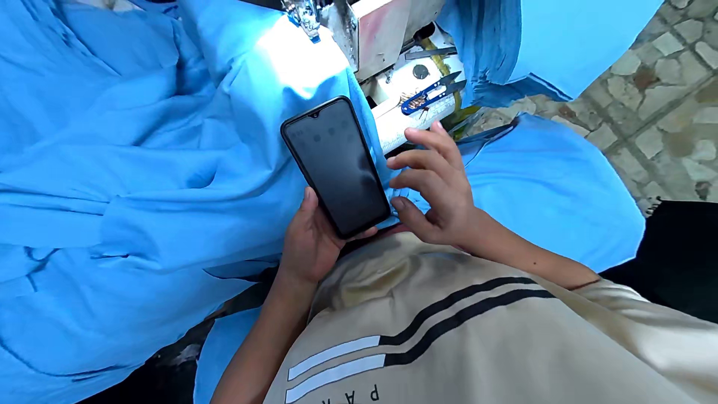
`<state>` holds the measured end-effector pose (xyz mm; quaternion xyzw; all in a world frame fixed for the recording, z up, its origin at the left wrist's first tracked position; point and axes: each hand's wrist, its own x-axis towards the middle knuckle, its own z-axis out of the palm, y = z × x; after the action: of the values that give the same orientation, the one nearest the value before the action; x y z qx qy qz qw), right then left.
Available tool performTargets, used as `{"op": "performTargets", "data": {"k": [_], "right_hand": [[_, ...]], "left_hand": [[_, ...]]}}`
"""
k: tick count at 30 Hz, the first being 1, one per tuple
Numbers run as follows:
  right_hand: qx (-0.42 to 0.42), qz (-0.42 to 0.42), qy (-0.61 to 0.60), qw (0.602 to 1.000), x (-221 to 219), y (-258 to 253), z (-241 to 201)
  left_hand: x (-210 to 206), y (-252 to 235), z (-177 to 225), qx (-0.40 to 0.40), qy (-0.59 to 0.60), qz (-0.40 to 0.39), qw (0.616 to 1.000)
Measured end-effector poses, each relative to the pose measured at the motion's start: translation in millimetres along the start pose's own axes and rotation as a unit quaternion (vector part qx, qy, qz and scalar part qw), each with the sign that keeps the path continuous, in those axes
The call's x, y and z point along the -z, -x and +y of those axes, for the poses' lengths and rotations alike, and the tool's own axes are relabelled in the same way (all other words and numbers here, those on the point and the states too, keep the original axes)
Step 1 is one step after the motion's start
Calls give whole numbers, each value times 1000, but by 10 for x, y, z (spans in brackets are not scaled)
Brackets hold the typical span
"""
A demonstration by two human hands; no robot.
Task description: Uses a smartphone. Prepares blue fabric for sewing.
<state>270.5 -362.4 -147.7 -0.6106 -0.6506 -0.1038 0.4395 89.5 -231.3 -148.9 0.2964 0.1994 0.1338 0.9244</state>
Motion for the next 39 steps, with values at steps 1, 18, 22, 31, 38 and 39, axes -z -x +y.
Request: {"op": "performTargets", "data": {"k": [1, 18, 22, 31, 38, 39], "right_hand": [[5, -1, -4, 1000, -4, 14, -3], [63, -88, -58, 992, -242, -212, -148], [19, -56, -7, 998, -124, -210, -56], [-8, 1, -10, 1000, -11, -39, 82], [-23, -3, -28, 999, -31, 42, 100], [-24, -3, -30, 999, -32, 50, 103]], "left_hand": [[-6, -3, 1, 0, -1, -2, 1000], [-49, 13, 12, -14, 4, -8, 1000], [-73, 29, 50, -2, -6, 27, 1000], [-55, 9, 63, 3, 7, 27, 1000], [-20, 15, 58, -3, 2, 16, 1000], [-19, 16, 61, -2, 1, 17, 1000]]}}
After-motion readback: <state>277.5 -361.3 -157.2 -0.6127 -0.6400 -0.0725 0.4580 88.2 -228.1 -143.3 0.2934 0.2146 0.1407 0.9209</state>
